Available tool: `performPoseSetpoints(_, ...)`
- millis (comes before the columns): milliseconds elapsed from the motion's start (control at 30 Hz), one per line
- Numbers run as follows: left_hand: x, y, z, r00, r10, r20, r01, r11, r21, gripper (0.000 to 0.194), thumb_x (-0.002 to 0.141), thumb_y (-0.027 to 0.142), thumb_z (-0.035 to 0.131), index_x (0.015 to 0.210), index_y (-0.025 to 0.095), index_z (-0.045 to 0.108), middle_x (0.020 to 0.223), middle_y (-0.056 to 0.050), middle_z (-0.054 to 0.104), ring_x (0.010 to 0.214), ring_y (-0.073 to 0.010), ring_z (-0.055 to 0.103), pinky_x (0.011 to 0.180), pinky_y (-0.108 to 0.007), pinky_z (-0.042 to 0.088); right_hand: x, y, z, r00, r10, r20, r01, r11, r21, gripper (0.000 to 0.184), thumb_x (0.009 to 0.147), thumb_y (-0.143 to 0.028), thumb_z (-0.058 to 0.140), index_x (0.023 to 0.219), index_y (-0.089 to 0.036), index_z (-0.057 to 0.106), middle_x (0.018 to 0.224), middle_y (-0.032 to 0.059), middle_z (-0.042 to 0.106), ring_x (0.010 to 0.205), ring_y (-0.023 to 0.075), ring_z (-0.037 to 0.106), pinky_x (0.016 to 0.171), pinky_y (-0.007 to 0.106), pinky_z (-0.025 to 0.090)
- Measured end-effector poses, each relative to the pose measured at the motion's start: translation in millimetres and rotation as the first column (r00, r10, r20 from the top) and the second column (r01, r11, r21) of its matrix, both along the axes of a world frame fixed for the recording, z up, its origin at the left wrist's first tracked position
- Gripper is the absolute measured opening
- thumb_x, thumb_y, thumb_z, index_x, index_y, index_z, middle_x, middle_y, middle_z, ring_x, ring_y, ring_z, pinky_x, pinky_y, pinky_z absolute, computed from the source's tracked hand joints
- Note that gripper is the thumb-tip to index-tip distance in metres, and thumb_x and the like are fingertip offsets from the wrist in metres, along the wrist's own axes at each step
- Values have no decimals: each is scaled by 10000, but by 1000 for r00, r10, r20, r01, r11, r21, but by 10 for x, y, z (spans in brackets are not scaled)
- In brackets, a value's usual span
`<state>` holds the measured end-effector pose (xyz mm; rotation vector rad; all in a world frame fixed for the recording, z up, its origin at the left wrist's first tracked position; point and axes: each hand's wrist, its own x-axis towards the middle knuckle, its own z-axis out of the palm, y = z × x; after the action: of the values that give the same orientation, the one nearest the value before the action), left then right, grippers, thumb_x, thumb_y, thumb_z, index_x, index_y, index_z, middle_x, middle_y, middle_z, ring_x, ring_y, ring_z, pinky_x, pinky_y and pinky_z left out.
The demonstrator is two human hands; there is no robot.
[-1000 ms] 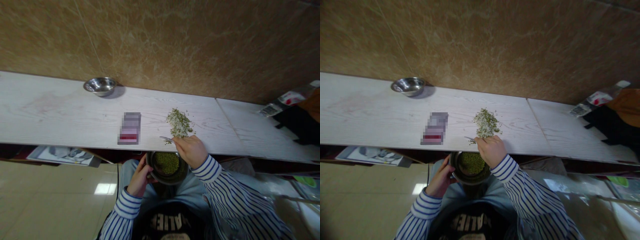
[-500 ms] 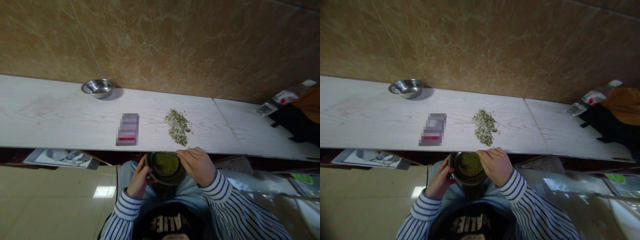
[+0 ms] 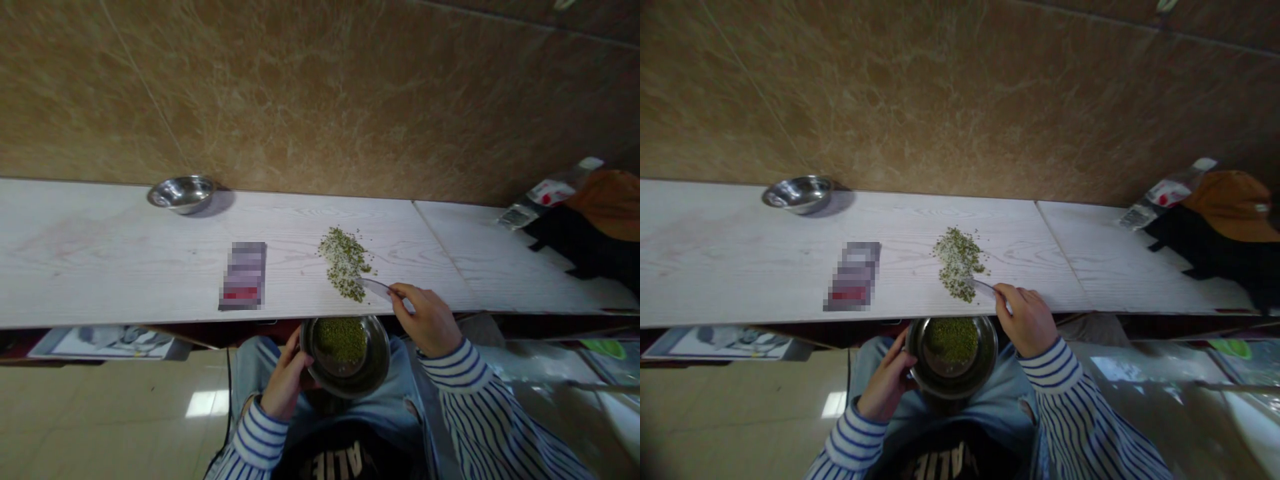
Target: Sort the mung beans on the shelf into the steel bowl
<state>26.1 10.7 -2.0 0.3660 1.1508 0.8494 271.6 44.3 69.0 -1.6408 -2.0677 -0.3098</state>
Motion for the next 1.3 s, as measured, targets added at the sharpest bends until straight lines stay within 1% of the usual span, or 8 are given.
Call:
performPoseSetpoints(100, 21, -6, 7, 1000, 21, -17, -21, 1000, -18, 695, 655, 129, 523, 1321, 274, 389, 865, -6, 600, 583, -128, 545, 487, -266, 467, -5, 25, 11, 998, 12, 62, -10, 1000, -29, 180, 854, -208, 465, 957, -176, 609, 788, 38, 673, 717, 162, 605, 703, 296, 414)
performPoseSetpoints(233, 3, -12, 32, 1000, 5, -31, -5, 1000, -27, 691, 650, 124, 532, 1310, 280, 402, 875, -6, 606, 601, -134, 564, 526, -282, 482, -17, 2, 34, 997, 45, 65, -42, 998, -52, 179, 863, -207, 469, 957, -181, 618, 791, 35, 669, 733, 151, 595, 707, 291, 374)
performPoseSetpoints(467, 38, -14, 67, 998, 4, -56, -7, 999, -50, 709, 639, 114, 524, 1319, 270, 394, 830, 1, 611, 571, -131, 563, 521, -289, 484, 24, -50, 103, 973, 229, 7, -226, 965, -132, 195, 894, -204, 436, 986, -189, 607, 862, 38, 680, 814, 141, 595, 738, 300, 356)
performPoseSetpoints(633, 44, -8, 37, 998, -21, -65, 17, 998, -62, 717, 645, 127, 534, 1331, 274, 382, 777, 7, 610, 558, -137, 557, 511, -299, 490, 54, -31, 94, 950, 314, 5, -308, 935, -174, 201, 894, -197, 431, 986, -188, 609, 877, 43, 681, 826, 142, 595, 729, 301, 357)
performPoseSetpoints(833, 36, 8, -8, 998, -18, -61, 15, 999, -51, 726, 652, 130, 535, 1342, 275, 361, 783, 4, 611, 565, -140, 561, 518, -304, 493, 75, 195, 33, 944, 331, -8, -324, 922, -213, 207, 907, -218, 422, 995, -187, 607, 884, 47, 682, 829, 142, 598, 751, 299, 349)
performPoseSetpoints(1000, 56, 7, 18, 994, 26, -107, -32, 998, -55, 692, 657, 131, 526, 1320, 275, 389, 825, -5, 607, 579, -145, 569, 491, -295, 484, 50, 429, 10, 936, 351, -31, -350, 916, -193, 211, 906, -226, 429, 1000, -191, 614, 882, 34, 684, 824, 138, 604, 744, 294, 348)
performPoseSetpoints(1100, 50, 15, 15, 995, 14, -94, -19, 998, -59, 699, 658, 131, 539, 1322, 283, 382, 873, -10, 607, 592, -143, 573, 513, -308, 497, 27, 541, 0, 931, 364, -32, -363, 912, -190, 222, 908, -234, 424, 1016, -191, 613, 875, 37, 686, 816, 138, 606, 735, 293, 347)
performPoseSetpoints(1300, 41, 39, -13, 997, 3, -82, -7, 998, -55, 712, 650, 125, 545, 1325, 286, 388, 891, -15, 613, 609, -144, 570, 503, -298, 498, -14, 672, 3, 925, 378, -17, -374, 905, -204, 229, 906, -233, 421, 1016, -198, 619, 876, 30, 690, 815, 144, 610, 735, 298, 346)
